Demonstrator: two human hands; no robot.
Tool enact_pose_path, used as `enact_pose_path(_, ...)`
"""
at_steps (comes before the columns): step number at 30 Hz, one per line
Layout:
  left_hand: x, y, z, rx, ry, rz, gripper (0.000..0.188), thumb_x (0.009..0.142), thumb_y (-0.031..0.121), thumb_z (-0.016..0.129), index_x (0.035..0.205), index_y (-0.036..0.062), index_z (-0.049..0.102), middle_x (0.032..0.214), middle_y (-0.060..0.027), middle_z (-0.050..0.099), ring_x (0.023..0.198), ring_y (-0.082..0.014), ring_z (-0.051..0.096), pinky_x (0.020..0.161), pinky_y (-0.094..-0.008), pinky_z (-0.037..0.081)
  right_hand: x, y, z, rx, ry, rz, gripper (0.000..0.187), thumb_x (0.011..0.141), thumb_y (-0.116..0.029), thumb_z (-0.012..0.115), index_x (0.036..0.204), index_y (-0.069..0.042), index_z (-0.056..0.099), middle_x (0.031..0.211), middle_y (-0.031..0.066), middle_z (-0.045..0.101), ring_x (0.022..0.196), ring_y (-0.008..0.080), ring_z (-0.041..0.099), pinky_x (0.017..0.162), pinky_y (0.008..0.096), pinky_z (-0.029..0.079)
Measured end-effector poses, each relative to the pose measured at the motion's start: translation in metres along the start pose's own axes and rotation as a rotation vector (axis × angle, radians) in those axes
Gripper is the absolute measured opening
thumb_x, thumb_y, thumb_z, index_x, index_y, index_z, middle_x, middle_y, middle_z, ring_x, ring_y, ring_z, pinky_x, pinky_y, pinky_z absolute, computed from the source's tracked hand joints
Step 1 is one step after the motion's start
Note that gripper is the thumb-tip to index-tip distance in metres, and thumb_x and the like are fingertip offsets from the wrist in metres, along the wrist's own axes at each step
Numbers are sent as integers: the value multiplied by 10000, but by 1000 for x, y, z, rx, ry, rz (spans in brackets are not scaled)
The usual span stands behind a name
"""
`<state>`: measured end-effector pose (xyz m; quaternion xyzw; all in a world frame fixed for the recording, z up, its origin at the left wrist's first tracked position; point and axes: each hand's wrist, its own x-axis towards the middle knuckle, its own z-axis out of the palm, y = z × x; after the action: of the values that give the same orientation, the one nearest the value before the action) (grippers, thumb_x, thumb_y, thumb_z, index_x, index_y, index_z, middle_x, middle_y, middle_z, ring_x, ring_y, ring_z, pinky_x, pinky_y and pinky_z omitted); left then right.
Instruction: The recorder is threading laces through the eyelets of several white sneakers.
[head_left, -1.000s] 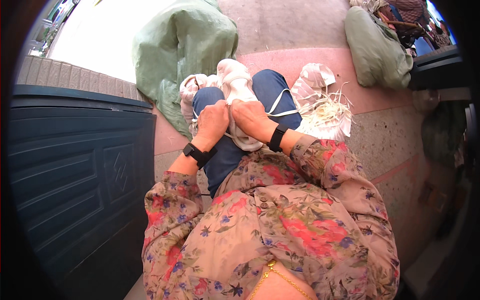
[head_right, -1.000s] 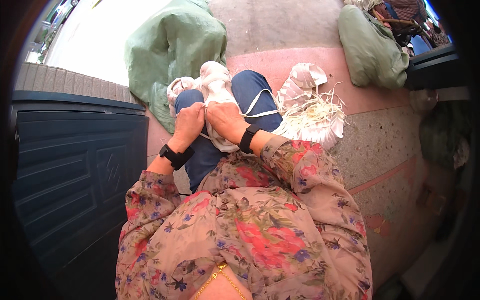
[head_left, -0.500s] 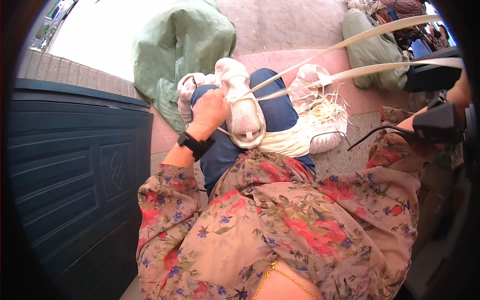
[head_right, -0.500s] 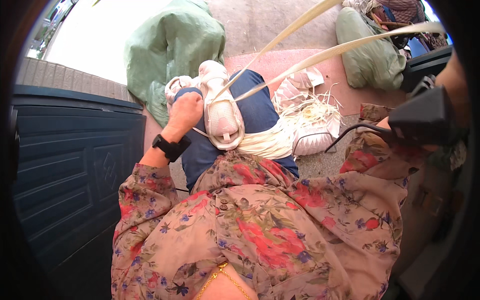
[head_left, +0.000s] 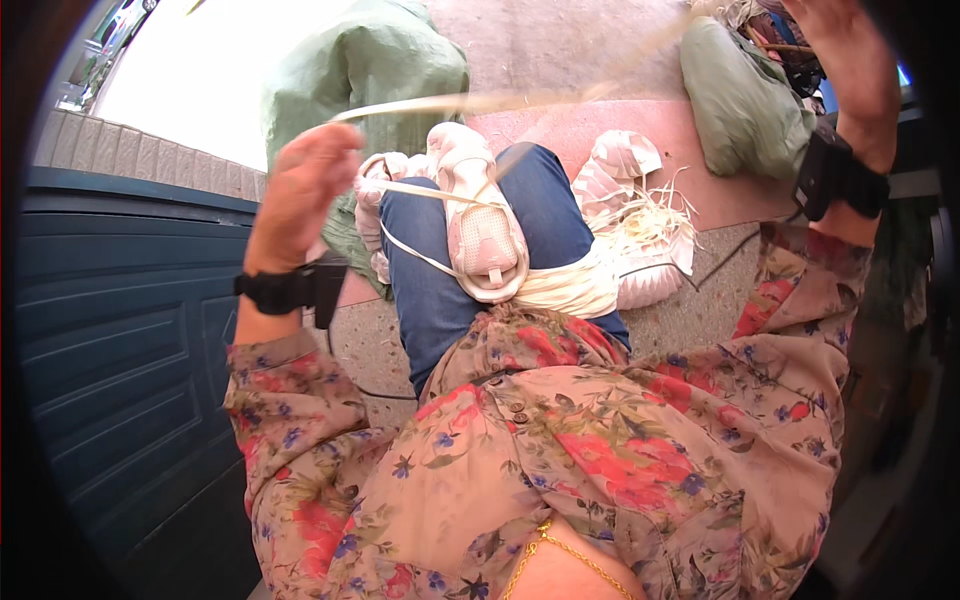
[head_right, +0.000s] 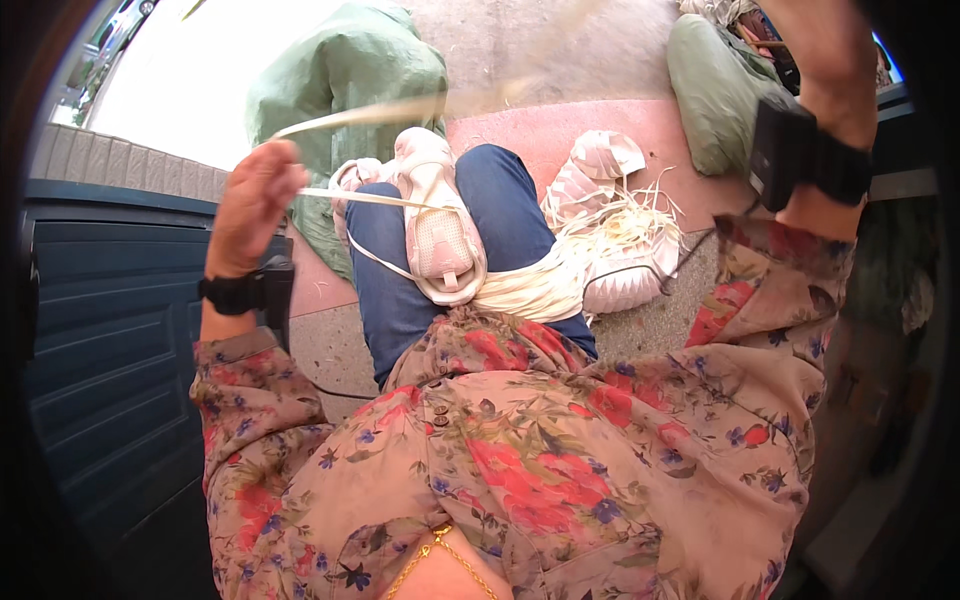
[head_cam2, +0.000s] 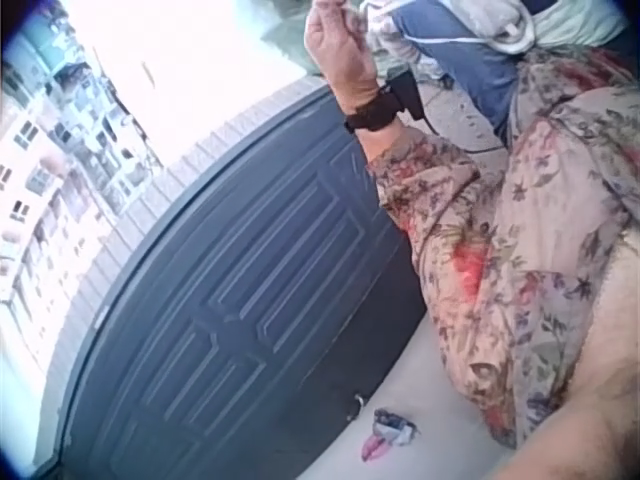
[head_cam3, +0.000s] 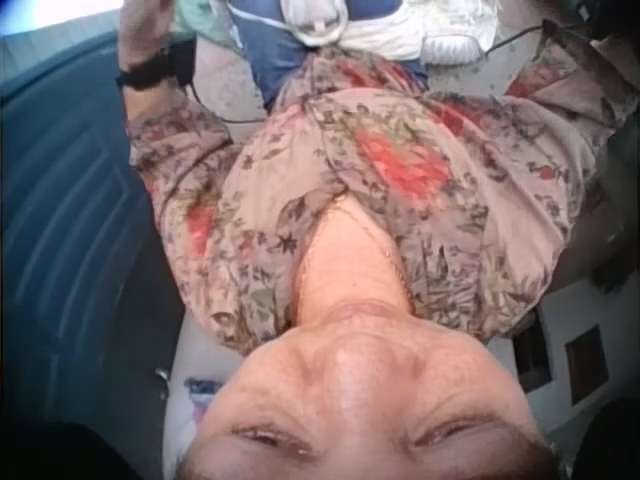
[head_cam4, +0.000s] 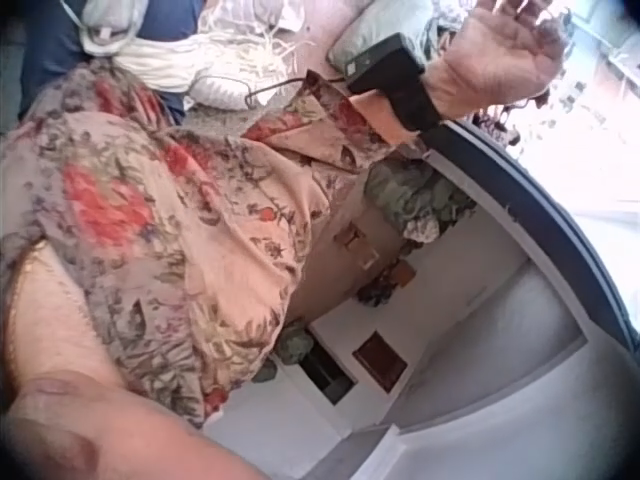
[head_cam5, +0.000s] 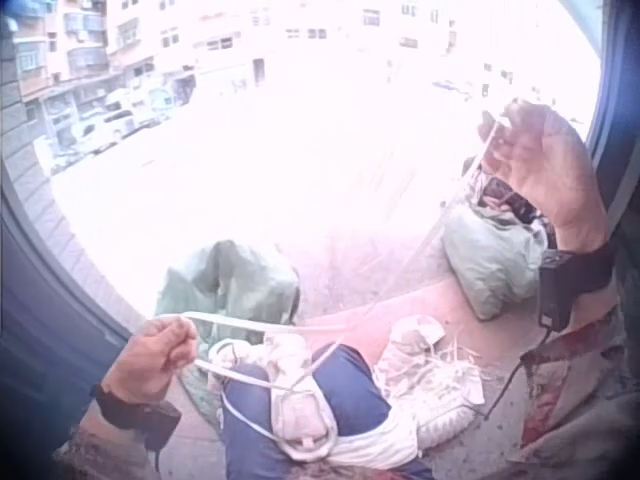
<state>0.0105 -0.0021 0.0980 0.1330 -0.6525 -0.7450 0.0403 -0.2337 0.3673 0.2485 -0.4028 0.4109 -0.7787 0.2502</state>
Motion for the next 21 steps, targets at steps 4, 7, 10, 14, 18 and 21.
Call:
enact_pose_path(4,-39,-22,-143,-441,310,-64,126,923,154,453,815,94,478,523,62,284,472,-71,287,530,-233,305,-95,-24,-151,722,483,139,103,776,-5,399,853,55,433,844,113,449,870,223,443,863,399,356)
enact_pose_path(7,-78,-27,-206,-506,404,-150,187,938,242,434,882,96,537,518,62,285,467,-68,299,544,-236,317,-126,-1,-176,613,807,174,134,725,9,415,703,-61,303,710,41,284,681,161,310,670,300,287)
enact_pose_path(10,-81,-6,-224,-436,626,-89,222,938,289,433,927,98,546,552,56,296,480,-68,303,564,-251,334,-144,19,-185,284,821,154,184,871,-139,395,713,-54,353,697,45,331,650,170,334,633,308,308)
enact_pose_path(14,-78,-1,-198,-254,739,-60,260,934,307,444,974,68,538,560,62,290,470,-51,293,529,-231,327,-111,122,-114,-520,812,414,154,903,-205,506,904,-56,548,687,-16,493,575,73,421,545,197,383)
enact_pose_path(18,-36,-60,-103,13,400,-232,230,922,263,478,945,46,551,556,85,286,450,-13,257,400,-169,216,-127,228,-8,-622,209,617,216,882,-141,533,1024,7,600,732,37,621,648,70,552,592,206,457)
enact_pose_path(21,-28,-90,-22,68,-3,-346,230,902,233,513,944,25,604,630,30,506,535,-48,452,484,-192,361,-139,273,54,-607,58,710,164,854,-135,543,885,4,625,734,84,628,672,163,601,626,275,480)
